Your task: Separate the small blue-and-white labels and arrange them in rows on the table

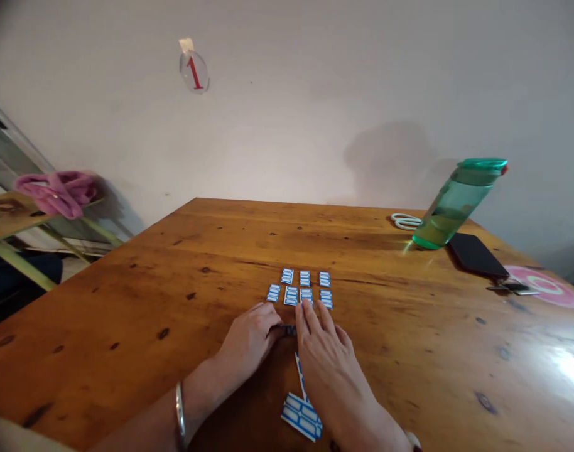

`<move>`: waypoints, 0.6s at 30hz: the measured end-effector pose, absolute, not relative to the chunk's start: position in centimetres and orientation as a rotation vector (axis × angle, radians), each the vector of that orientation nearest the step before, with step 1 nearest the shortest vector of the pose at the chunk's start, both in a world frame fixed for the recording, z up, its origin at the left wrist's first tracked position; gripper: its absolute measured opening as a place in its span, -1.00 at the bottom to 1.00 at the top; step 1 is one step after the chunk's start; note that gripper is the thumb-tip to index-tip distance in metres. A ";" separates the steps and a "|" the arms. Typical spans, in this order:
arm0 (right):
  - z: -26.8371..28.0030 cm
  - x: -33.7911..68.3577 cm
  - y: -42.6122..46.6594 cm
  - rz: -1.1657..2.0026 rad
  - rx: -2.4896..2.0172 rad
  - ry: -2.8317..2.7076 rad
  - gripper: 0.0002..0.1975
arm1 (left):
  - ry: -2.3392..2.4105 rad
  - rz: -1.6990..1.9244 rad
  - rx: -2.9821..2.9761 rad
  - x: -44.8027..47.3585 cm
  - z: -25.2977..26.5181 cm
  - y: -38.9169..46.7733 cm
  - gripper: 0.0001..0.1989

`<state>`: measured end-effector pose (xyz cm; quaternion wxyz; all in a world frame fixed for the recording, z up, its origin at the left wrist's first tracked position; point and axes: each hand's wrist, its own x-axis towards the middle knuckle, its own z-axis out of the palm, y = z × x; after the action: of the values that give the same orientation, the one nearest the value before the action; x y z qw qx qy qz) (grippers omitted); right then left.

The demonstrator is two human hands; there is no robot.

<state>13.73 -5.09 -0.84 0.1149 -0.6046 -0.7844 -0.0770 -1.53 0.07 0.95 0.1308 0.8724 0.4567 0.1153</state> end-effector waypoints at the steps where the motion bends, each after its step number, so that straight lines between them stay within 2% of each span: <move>1: -1.1 13.5 -5.4 -0.266 -1.763 -2.320 -0.31 | 1.335 0.326 2.537 -1.5 1.0 0.1 -0.81; 11: -0.2 13.3 -5.3 -0.244 -1.682 -2.386 -0.36 | 1.315 0.321 2.604 -1.5 0.6 0.0 -0.81; 14: 1.3 13.7 -4.4 -0.163 -1.678 -2.306 -0.49 | 1.275 0.383 2.638 -1.6 0.7 0.0 -0.83; 18: 2.5 13.5 -3.8 0.049 -1.662 -2.289 -0.76 | 1.198 0.475 2.692 -1.6 1.0 -0.1 -0.84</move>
<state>13.47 -3.80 2.55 0.1558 -0.5803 -0.7992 0.0170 -1.58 -0.13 1.02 0.0782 0.8993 0.4001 0.1587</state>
